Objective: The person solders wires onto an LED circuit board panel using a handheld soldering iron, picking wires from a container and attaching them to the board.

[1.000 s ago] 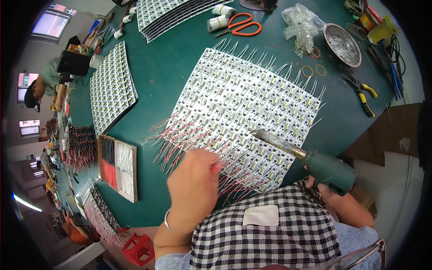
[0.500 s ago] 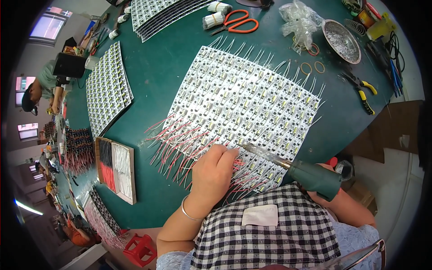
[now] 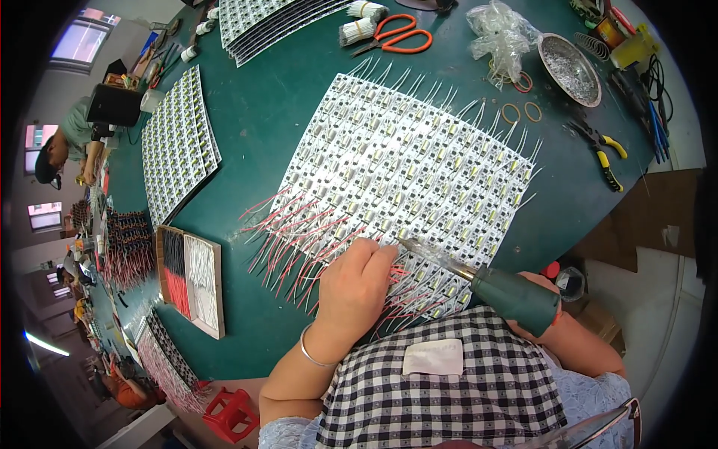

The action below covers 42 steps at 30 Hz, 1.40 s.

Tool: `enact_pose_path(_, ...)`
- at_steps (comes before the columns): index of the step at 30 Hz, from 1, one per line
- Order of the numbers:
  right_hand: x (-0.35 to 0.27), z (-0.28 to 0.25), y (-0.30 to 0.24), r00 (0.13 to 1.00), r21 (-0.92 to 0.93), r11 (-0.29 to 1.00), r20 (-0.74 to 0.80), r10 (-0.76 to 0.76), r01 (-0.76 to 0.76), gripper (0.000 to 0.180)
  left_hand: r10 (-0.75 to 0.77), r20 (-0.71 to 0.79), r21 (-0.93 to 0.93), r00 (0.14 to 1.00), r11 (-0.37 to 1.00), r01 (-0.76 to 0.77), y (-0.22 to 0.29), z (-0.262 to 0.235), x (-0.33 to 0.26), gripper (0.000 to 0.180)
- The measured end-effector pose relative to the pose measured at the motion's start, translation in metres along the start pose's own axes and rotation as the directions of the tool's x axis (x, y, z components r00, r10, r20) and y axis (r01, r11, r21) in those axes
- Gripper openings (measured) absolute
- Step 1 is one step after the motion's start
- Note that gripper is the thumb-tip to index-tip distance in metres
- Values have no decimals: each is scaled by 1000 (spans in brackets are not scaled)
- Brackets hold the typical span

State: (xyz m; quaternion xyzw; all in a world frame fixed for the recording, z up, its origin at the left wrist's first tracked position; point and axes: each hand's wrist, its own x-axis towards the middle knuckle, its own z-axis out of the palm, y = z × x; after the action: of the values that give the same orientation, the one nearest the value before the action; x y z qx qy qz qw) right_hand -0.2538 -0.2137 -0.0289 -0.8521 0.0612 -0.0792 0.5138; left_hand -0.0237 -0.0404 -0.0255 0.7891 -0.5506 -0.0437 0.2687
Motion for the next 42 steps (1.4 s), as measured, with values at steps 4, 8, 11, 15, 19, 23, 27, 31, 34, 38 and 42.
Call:
enact_pose_path(4, -3, 2, 4, 996, -250, 965, 59, -64, 77, 38, 1, 4, 1, 1000, 1000, -1, 1, 0, 2, 19)
enact_pose_path(8, -10, 6, -5, 980, 6, 982, -59, 190, -190, 33, 6, 7, 8, 1000, 1000, -6, 0, 0, 1, 20)
enact_pose_path(11, -2, 4, -15, 971, 74, 978, -128, 203, -195, 28, -7, 7, 8, 1000, 1000, 7, 0, -1, -2, 21)
enact_pose_path(15, -2, 5, -19, 948, 342, 932, -238, 212, -123, 25, -11, 18, -6, 1000, 1000, 12, 5, -8, 0, 22)
enact_pose_path(19, -24, 7, -7, 939, 187, 955, -217, 267, -228, 25, -104, -8, 43, 995, 994, 104, 14, -43, -7, 25)
enact_pose_path(23, -35, 6, -3, 951, 148, 970, -215, 222, -193, 25, -83, -200, 35, 976, 995, 91, 30, -55, -7, 28)
enact_pose_path(27, -25, 5, -11, 982, -381, 924, -188, -34, -41, 24, 59, -30, -51, 998, 997, -61, 25, -20, -1, 31)
enact_pose_path(31, -38, 14, -1, 968, -208, 960, -204, 146, -189, 23, 75, 12, -41, 997, 996, -74, 12, 6, -6, 25)
enact_pose_path(34, -33, 15, -6, 981, -159, 983, -186, 57, -87, 25, 86, 13, -18, 996, 996, -86, 11, 6, -4, 23)
enact_pose_path(38, -37, 18, 2, 977, 112, 988, -177, 121, -102, 34, 81, 17, -17, 997, 997, -80, 11, 6, -4, 22)
enact_pose_path(42, -27, 4, 0, 956, -289, 949, 221, 192, -124, 40, 70, 22, -25, 997, 997, -70, 12, 4, -4, 23)
